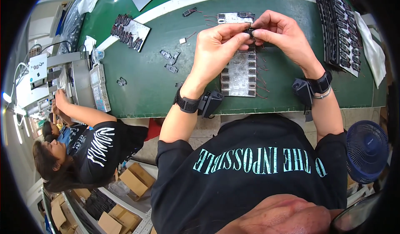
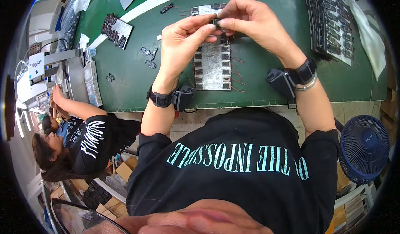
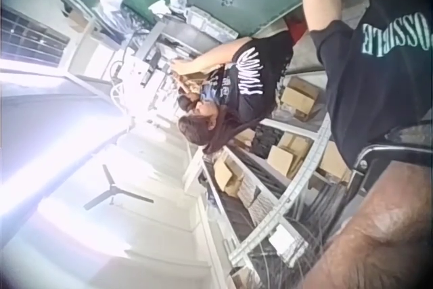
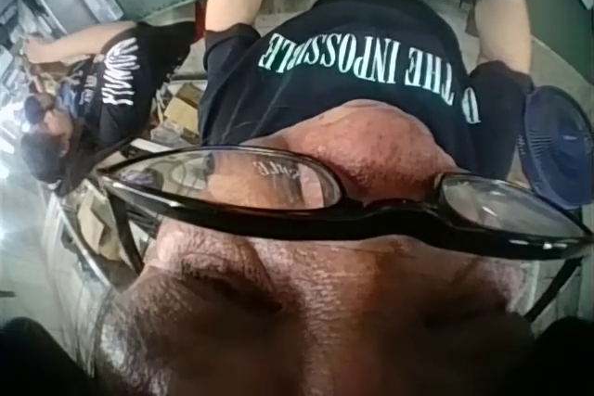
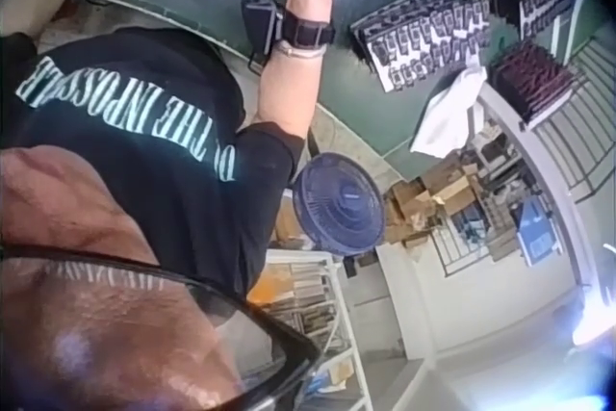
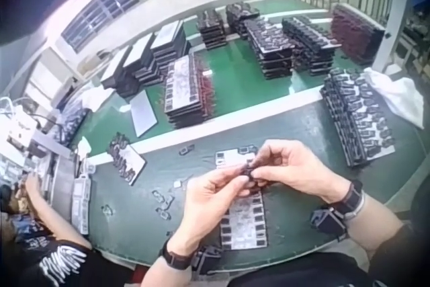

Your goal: The person picks up a speaker and a frame by hand, aligns them, and presses them together. They then place the assembled unit onto a tray and repeat the process for additional speakers.

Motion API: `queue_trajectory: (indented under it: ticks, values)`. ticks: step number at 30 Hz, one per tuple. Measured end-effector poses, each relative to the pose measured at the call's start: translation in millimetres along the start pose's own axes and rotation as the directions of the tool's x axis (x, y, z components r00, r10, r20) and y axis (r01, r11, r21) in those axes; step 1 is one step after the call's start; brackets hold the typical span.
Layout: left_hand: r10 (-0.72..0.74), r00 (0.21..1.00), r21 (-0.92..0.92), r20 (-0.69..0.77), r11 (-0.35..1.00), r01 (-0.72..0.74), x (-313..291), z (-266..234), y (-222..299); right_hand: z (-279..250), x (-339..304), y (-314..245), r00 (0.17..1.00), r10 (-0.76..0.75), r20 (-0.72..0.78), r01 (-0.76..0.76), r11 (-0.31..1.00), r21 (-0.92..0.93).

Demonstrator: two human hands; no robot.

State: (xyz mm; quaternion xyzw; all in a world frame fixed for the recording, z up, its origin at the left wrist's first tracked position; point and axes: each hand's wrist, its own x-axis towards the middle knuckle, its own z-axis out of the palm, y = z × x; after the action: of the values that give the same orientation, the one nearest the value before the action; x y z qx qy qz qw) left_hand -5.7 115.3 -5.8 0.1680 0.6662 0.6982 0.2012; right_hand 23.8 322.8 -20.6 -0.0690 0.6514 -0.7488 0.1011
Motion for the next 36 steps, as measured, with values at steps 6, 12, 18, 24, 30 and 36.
queue_trajectory:
  ticks: [6, 12, 18, 24, 30, 36]
  values:
    - [0.0, 0.998, -0.065, -0.056, 0.998, -0.003, 1, -1, -2, 19, -5, -3, 0.977, -0.154, -0.145, 0.106, 0.95, -0.295]
    - [-0.005, 0.997, -0.098, -0.074, 0.995, -0.002, 3, -2, -3, 22, -4, 1, 0.95, -0.246, -0.191, 0.17, 0.923, -0.346]
    - [-0.014, 0.997, -0.087, -0.078, 0.996, 0.007, 2, -3, -1, 21, -2, 2, 0.956, -0.233, -0.179, 0.167, 0.932, -0.321]
    - [-0.007, 0.995, -0.114, -0.098, 0.993, -0.005, 1, -1, -2, 23, -2, 4, 0.947, -0.249, -0.205, 0.174, 0.929, -0.325]
    - [0.015, 0.991, -0.107, -0.137, 0.994, -0.03, 0, 0, -3, 36, -2, -2, 0.867, -0.459, -0.195, 0.27, 0.76, -0.591]
    - [-0.003, 0.986, -0.098, -0.166, 0.995, -0.013, 1, 1, -5, 37, -1, -7, 0.765, -0.642, -0.045, 0.303, 0.421, -0.855]
